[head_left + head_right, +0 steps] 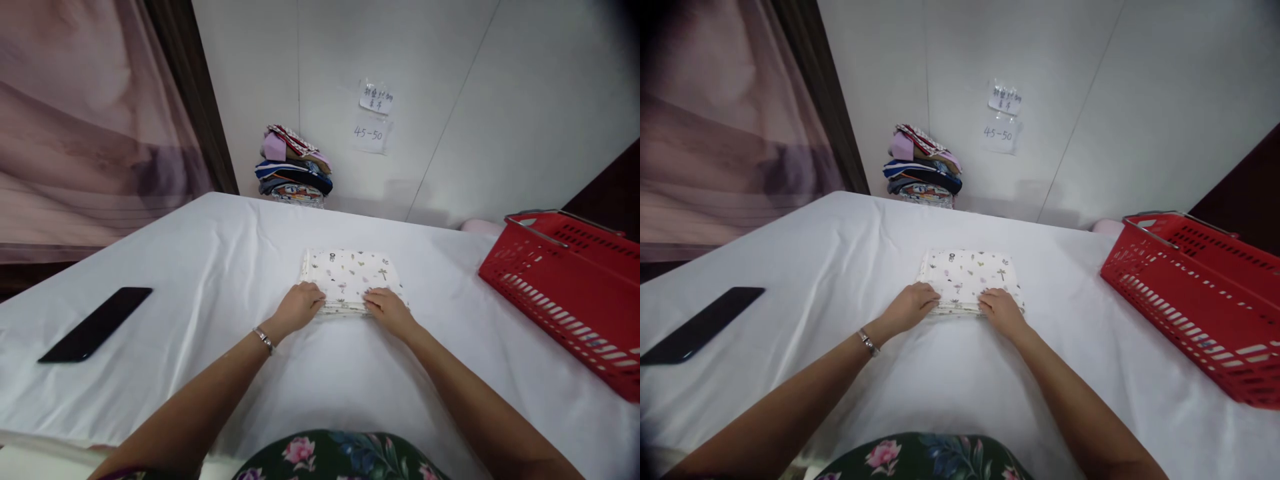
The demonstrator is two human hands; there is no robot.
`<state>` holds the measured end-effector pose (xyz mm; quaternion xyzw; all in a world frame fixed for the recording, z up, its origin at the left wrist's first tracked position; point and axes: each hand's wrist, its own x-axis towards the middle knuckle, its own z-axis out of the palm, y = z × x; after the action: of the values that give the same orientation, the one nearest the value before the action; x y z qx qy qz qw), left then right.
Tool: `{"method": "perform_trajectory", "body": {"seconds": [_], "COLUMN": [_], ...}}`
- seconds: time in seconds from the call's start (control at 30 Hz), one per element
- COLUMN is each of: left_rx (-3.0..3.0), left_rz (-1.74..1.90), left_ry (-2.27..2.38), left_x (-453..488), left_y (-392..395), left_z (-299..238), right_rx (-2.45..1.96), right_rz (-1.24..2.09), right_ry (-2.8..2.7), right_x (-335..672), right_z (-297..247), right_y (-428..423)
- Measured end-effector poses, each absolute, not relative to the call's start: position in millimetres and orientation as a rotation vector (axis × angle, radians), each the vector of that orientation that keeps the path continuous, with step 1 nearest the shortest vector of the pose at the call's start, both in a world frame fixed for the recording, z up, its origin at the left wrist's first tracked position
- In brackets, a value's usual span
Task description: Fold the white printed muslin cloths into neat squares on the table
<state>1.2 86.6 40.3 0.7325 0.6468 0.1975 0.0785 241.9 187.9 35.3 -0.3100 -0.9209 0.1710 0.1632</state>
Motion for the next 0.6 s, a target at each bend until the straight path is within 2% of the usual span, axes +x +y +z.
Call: {"method": "perform_trajectory", "body": {"seconds": [0.37, 0.5, 0.6], "left_rx": [2.110, 2.296, 2.503], "left_rz": [0.084, -0.038, -0.168], "left_ry": [2.010, 1.941, 1.862], "left_x": [7.8, 10.5, 9.5], "left_y": [117.0, 119.7, 118.9], "left_z": [67.6, 67.2, 62.9], "right_rx": [-0.848, -0.782, -0.755], "right_rz": [0.329, 0.163, 0.186], "right_ry": [-2.976, -3.079, -3.025], "right_x": [226.6, 223.7, 226.6], "right_z": [45.6, 46.8, 43.7], "right_y": [206.0, 207.0, 208.5]}}
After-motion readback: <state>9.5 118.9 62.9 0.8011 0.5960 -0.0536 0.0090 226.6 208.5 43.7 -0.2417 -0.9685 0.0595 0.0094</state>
